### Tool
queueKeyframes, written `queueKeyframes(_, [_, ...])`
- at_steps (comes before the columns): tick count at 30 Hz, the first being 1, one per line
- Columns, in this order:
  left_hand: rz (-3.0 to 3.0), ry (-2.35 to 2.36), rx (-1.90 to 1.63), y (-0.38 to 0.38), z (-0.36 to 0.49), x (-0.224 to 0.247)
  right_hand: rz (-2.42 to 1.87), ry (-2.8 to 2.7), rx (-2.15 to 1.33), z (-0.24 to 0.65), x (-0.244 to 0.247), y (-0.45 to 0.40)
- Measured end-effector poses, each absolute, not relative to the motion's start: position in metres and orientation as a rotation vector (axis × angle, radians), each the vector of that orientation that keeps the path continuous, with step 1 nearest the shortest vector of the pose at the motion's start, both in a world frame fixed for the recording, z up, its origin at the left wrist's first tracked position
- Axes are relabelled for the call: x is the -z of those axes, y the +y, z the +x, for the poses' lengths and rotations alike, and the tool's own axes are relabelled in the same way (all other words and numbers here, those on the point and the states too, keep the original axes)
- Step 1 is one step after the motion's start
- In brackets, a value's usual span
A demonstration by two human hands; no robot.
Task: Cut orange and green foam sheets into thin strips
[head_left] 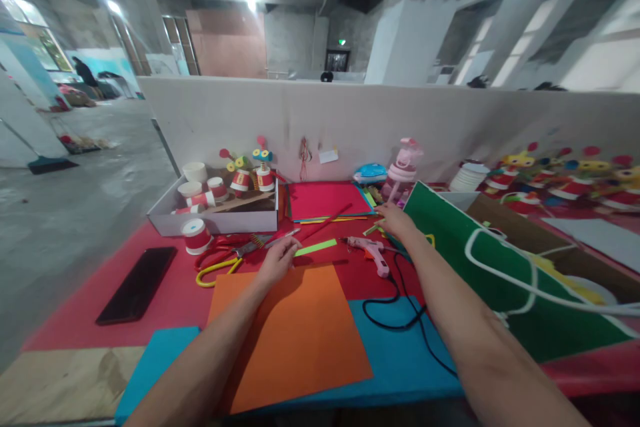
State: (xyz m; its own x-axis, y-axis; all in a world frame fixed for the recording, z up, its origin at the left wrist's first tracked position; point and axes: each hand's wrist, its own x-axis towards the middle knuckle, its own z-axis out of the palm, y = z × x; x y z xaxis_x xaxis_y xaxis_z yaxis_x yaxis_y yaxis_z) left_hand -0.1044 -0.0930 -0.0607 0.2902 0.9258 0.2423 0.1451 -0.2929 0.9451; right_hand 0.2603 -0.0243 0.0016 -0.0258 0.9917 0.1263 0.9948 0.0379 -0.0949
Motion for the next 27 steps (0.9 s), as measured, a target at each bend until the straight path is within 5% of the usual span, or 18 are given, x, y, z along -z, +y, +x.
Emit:
queueKeyframes(3, [1.487,0.939,-1.185,-0.091,-0.103,0.06,-1.751,-1.827,-0.137,0.214,-0.007,-0.039])
queueKeyframes(10, [1.37,0.935,-1.334,-0.086,-0.109,0.056,-1.047,-1.073,-1.389,0.056,0.03,-0.083])
queueKeyframes(27, [1.555,1.005,-1.072,-0.093,-0.109,0.049,-0.937,-0.965,-1.226,0.034,0.058,-0.092])
